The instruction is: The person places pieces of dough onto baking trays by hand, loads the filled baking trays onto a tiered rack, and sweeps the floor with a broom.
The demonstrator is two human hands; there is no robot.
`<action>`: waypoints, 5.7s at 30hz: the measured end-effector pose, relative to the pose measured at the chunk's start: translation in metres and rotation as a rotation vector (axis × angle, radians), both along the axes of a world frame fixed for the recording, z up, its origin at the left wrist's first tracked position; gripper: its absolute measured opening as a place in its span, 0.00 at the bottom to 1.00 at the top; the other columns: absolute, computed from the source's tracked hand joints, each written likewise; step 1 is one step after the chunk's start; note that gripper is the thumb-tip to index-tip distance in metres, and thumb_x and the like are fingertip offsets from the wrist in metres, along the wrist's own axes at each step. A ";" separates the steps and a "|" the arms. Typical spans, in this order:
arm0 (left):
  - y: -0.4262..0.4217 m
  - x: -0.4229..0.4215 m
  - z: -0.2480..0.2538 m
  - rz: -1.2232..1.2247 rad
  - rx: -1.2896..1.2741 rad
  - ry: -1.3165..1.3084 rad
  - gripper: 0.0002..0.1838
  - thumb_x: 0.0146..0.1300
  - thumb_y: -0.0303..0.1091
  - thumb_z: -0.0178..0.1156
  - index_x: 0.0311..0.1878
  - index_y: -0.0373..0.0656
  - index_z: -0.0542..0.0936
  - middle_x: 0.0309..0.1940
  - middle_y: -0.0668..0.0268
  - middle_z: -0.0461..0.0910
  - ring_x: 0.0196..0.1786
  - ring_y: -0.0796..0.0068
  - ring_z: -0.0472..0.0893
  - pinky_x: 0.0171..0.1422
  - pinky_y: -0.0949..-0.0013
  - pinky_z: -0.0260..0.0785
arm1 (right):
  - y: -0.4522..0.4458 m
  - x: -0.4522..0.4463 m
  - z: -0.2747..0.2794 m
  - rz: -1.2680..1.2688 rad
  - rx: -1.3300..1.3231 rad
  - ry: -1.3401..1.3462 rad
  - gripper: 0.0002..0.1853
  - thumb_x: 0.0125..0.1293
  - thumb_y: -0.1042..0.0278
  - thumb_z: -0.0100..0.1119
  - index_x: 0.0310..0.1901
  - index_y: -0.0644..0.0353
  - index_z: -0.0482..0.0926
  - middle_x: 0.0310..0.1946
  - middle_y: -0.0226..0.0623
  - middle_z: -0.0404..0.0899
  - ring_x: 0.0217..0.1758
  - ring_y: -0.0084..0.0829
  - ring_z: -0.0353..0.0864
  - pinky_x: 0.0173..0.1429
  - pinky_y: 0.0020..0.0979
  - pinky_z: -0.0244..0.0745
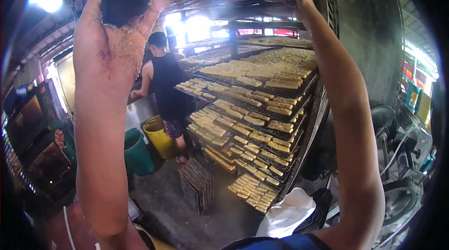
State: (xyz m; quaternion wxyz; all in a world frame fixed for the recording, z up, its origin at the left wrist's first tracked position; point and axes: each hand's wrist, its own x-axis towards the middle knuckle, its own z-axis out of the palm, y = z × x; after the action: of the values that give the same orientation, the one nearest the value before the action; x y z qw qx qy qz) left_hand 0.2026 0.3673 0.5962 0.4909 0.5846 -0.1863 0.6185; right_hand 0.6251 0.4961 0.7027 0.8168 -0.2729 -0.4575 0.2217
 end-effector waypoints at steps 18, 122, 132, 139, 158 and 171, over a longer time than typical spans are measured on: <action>-0.059 0.064 -0.004 0.415 -0.043 -0.186 0.20 0.76 0.46 0.49 0.59 0.41 0.72 0.52 0.50 0.76 0.53 0.53 0.78 0.62 0.55 0.77 | 0.025 0.040 0.009 0.016 0.036 -0.052 0.23 0.70 0.41 0.48 0.53 0.52 0.76 0.38 0.39 0.80 0.31 0.31 0.70 0.43 0.34 0.67; 0.116 0.253 0.074 -0.072 -0.284 -0.043 0.22 0.71 0.30 0.54 0.62 0.25 0.65 0.53 0.41 0.77 0.51 0.42 0.83 0.56 0.53 0.84 | -0.250 0.036 -0.166 -0.342 0.012 -0.529 0.24 0.74 0.52 0.56 0.64 0.58 0.72 0.52 0.37 0.81 0.54 0.31 0.81 0.54 0.33 0.74; 0.056 0.106 -0.094 0.829 0.188 0.805 0.15 0.66 0.36 0.62 0.50 0.35 0.79 0.47 0.55 0.83 0.39 0.61 0.87 0.38 0.65 0.84 | -0.215 0.005 -0.285 0.052 -0.049 -0.876 0.28 0.69 0.55 0.64 0.59 0.72 0.72 0.47 0.48 0.82 0.43 0.34 0.83 0.48 0.34 0.77; -0.084 -0.121 -0.453 1.094 -0.821 0.680 0.27 0.68 0.38 0.62 0.67 0.37 0.73 0.57 0.57 0.82 0.57 0.69 0.82 0.62 0.65 0.74 | -0.161 -0.055 -0.510 0.927 -0.727 -0.744 0.24 0.54 0.86 0.68 0.54 0.69 0.77 0.45 0.46 0.83 0.44 0.35 0.84 0.47 0.34 0.83; -0.430 -0.043 -0.587 1.839 -2.520 0.567 0.24 0.64 0.46 0.62 0.58 0.41 0.81 0.47 0.57 0.87 0.51 0.61 0.86 0.57 0.61 0.75 | -0.071 -0.679 -0.758 1.248 0.040 -1.491 0.20 0.65 0.60 0.67 0.51 0.67 0.79 0.40 0.44 0.86 0.45 0.40 0.86 0.52 0.37 0.76; -0.428 0.010 -0.604 1.799 -2.217 -0.665 0.32 0.66 0.28 0.65 0.72 0.40 0.66 0.53 0.61 0.77 0.52 0.75 0.79 0.55 0.69 0.73 | -0.140 -0.733 -0.780 0.982 0.290 -1.926 0.27 0.71 0.50 0.58 0.63 0.62 0.73 0.61 0.50 0.77 0.66 0.50 0.74 0.67 0.47 0.71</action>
State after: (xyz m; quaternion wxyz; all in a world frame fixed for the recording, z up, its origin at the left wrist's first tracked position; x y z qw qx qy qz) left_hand 0.2127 -0.0603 -0.0082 0.0717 -0.3337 0.6917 0.6365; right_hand -0.1081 0.3558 -0.0771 -0.0374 -0.0206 -0.9861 0.1607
